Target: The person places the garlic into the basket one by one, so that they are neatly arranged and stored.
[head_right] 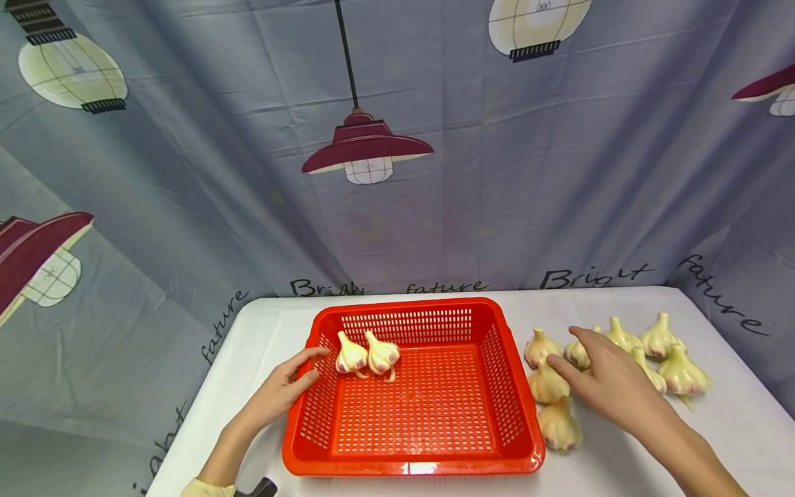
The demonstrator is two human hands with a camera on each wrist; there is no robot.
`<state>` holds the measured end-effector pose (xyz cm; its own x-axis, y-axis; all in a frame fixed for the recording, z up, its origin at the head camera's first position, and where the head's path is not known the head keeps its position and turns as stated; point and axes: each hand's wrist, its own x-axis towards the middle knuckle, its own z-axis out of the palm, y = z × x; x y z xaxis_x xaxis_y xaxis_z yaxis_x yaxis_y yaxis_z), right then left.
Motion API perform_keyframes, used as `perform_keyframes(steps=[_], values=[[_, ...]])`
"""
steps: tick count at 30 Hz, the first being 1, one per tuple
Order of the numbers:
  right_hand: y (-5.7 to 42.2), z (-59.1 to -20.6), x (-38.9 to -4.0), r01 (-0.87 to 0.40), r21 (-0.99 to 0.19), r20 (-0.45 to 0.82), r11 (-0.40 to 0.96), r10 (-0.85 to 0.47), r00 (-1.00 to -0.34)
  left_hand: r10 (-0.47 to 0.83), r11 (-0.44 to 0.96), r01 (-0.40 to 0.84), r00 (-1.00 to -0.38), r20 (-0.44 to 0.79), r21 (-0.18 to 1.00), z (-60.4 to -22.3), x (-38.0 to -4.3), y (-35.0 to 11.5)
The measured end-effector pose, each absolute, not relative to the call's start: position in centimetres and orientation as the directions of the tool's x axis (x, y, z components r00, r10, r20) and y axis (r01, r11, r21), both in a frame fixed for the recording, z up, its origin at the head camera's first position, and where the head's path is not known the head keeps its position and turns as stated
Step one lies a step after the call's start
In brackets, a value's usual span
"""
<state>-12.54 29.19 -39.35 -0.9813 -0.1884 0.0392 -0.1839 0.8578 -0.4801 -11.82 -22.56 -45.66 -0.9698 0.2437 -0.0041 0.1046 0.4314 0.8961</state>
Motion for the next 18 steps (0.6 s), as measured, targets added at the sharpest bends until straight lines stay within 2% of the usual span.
perform_keyframes(steps=[18], values=[[31.5,-41.7,-10.2,-0.091,-0.443,0.008,0.892,-0.097,-0.995,0.257,0.402,0.125,-0.966,0.019,0.907,-45.8,-11.8,-22.7]])
